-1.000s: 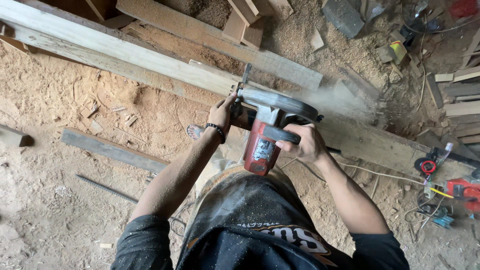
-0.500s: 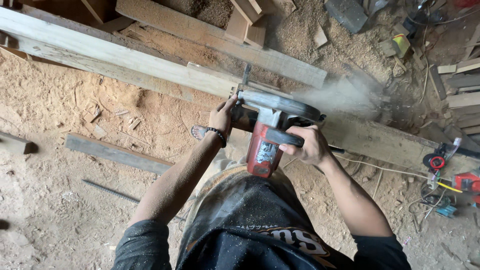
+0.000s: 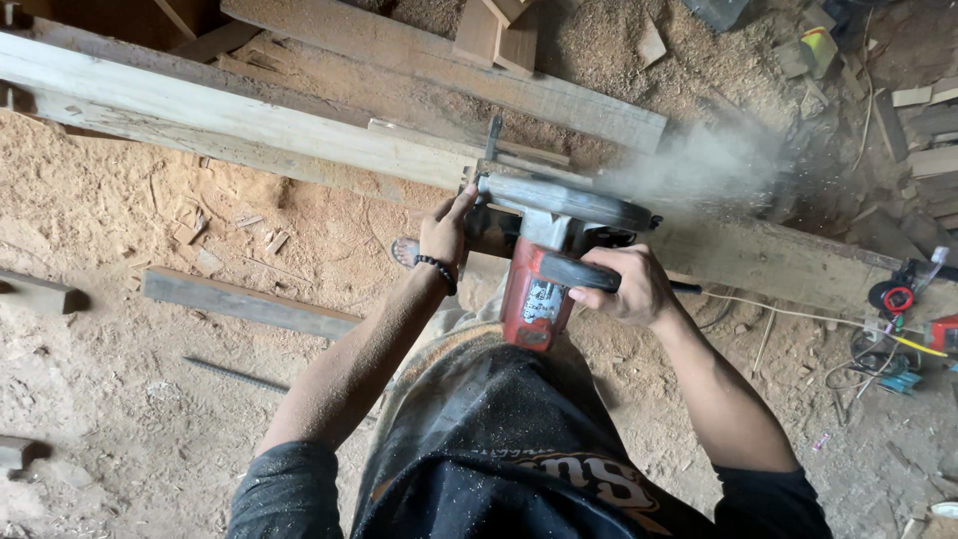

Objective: The person uses a circular saw to cut various pieces of wood, holding the saw with one hand and steadying the wood with the other.

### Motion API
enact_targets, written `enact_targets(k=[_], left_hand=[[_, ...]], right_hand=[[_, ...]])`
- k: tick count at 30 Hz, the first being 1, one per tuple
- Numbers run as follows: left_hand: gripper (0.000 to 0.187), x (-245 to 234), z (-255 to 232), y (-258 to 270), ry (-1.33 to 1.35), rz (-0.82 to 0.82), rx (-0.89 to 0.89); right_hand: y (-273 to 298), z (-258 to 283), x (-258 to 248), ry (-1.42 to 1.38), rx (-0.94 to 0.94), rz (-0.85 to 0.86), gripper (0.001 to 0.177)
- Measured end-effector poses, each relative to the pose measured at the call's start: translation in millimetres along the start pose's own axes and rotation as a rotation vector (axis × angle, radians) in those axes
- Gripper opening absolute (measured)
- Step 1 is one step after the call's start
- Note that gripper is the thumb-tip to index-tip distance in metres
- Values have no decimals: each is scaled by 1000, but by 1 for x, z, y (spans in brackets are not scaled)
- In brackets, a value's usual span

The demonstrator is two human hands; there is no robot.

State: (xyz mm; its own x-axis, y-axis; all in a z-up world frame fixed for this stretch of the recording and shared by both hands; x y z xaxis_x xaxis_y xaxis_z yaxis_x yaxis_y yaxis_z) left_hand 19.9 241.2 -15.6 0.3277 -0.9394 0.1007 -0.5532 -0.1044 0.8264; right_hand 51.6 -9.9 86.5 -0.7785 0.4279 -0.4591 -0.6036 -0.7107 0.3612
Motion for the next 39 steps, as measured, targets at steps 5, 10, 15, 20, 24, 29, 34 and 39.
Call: enact_targets(k=[5,10,15,20,24,29,34,39], left_hand=[[66,-11,-9,10,2,-3,0],[68,-19,-13,5,13,6,3],[62,-39,-28,11,-13,-2,2],[60,-49,-21,3,-13,-11,-10],[59,-60,-13,-10,31,-28,11],[56,-79,6,-30,35,-42,18],[56,-84,-17,-16,16,-51,15],[57,-96,-23,-12,11,-49,17]], right_hand=[[-6,4,6,-13,3,7,41],[-16,11,12,-20,4,-6,42],[-25,20,21,-21,-7,11,41],[-34,30,27,-48,-6,1,40],[-43,38,32,-38,-16,24,39],[-52,47,38,-32,-15,17,39],[-60,52,44,-27,-11,16,39],[-68,60,47,-36,-36,1,40]])
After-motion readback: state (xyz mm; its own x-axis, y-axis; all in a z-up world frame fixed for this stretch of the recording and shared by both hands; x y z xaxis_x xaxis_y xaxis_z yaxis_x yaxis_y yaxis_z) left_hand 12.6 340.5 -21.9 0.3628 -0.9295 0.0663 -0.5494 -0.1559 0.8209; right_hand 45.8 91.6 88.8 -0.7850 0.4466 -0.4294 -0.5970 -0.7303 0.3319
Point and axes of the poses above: each hand's wrist, its own y-axis away from the middle knuckle, its own x-axis out of the palm, z = x × y, the point moved 4 cm from there along -y, towards the middle knuckle, and after that the axes turned 11 degrees about z, right-handed, at the moved point
